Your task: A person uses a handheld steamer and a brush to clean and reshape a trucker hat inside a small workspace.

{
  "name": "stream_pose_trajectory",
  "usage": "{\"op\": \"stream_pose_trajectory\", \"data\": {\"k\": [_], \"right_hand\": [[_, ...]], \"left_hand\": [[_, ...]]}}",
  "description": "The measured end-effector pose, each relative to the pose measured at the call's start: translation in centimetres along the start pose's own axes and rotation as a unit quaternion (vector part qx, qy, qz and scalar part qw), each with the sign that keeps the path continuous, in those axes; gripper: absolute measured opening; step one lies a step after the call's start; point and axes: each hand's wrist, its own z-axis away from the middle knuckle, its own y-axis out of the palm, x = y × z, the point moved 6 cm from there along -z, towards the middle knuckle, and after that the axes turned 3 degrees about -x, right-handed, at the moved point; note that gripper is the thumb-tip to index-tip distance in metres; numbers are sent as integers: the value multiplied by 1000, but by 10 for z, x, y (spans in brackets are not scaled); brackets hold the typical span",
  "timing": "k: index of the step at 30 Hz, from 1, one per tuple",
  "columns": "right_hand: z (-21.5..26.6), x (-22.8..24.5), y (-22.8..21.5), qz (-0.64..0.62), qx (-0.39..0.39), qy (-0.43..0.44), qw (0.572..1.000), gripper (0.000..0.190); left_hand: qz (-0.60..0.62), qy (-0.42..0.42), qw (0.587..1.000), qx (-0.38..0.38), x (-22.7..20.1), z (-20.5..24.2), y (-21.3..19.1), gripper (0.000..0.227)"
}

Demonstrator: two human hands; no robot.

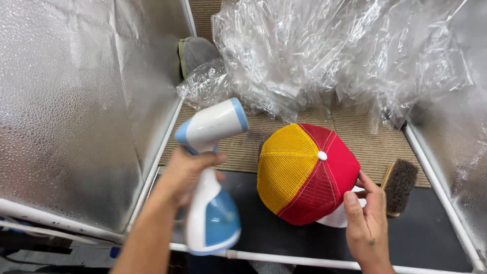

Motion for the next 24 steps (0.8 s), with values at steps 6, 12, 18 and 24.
{"op": "stream_pose_trajectory", "data": {"k": [6, 12, 18, 24], "right_hand": [[-3, 17, 5, -25, 59, 96, 993, 88], [-48, 11, 9, -178, 65, 69, 979, 97], [-111, 27, 30, -245, 186, 168, 937, 78], [-142, 24, 37, -208, 251, 168, 930, 64]], "left_hand": [[133, -83, 982, 106, 51, 2, 60, 51], [198, -81, 974, 73, 96, 40, 61, 42], [276, -80, 950, 125, 112, 66, 81, 53], [193, -36, 968, 157, 98, 81, 83, 63]]}}
